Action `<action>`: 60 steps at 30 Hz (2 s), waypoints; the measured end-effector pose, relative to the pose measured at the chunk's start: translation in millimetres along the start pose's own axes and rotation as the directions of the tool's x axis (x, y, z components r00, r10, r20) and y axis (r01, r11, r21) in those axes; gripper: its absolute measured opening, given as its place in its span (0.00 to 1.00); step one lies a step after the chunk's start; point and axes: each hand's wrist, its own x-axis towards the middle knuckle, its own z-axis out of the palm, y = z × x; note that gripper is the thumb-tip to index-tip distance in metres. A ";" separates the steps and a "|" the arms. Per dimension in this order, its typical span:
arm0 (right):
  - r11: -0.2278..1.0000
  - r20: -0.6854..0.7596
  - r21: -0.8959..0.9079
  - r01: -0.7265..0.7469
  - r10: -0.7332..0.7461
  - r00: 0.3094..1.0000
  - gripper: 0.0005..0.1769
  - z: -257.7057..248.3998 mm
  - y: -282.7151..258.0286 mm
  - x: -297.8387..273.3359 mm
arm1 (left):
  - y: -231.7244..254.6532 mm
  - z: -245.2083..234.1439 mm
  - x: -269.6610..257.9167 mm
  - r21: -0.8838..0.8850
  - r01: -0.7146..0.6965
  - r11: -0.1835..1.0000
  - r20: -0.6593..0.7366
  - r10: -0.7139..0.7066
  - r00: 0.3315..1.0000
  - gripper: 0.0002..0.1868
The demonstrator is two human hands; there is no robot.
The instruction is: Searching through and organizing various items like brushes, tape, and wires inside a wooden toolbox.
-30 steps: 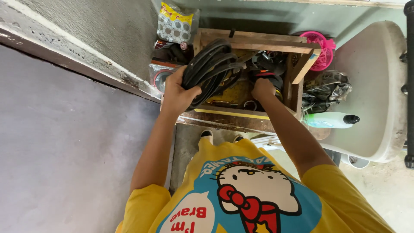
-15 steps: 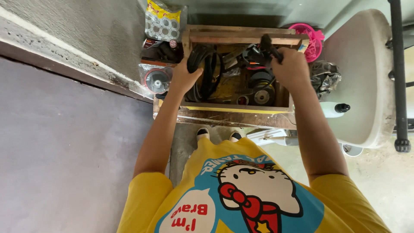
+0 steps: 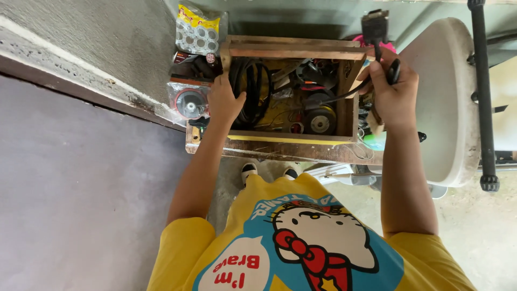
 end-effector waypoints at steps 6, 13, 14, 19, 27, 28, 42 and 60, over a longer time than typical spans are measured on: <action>0.980 -0.048 0.195 -0.044 0.054 0.997 0.08 10.0 6.5 2.2 | 65.5 -56.2 -45.1 -0.457 -0.458 0.763 -0.208 0.409 0.889 0.21; 0.970 -0.042 0.240 -0.033 0.044 0.998 0.09 19.8 12.4 3.7 | 131.4 -76.2 -84.3 -0.774 -0.458 0.438 -0.259 0.440 0.860 0.19; 0.966 -0.033 0.250 -0.070 0.080 0.996 0.09 20.9 11.8 2.7 | 133.4 -77.5 -85.1 -0.798 -0.439 0.413 -0.271 0.405 0.873 0.16; 0.910 -0.081 0.414 0.000 0.037 0.996 0.09 32.1 37.3 0.2 | 139.1 -76.7 -82.0 -0.805 -0.479 0.350 -0.387 0.301 0.871 0.13; 0.858 -0.009 0.512 -0.039 0.051 0.999 0.08 43.3 36.3 -5.9 | 144.9 -86.5 -82.6 -0.756 -0.573 0.316 -0.495 0.296 0.817 0.12; 0.858 -0.008 0.513 -0.038 0.049 0.999 0.08 44.4 35.3 -6.5 | 144.9 -87.7 -83.6 -0.755 -0.574 0.317 -0.496 0.296 0.816 0.12; 0.839 0.091 0.511 -0.190 0.167 0.982 0.11 67.1 32.3 -13.4 | 143.3 -67.6 -77.3 -0.813 -0.509 0.284 -0.434 0.287 0.854 0.10; 0.928 -0.033 0.365 0.078 -0.071 0.997 0.21 35.7 -6.7 -23.3 | 90.1 -33.2 -41.7 -0.950 0.020 0.311 0.047 0.079 0.996 0.19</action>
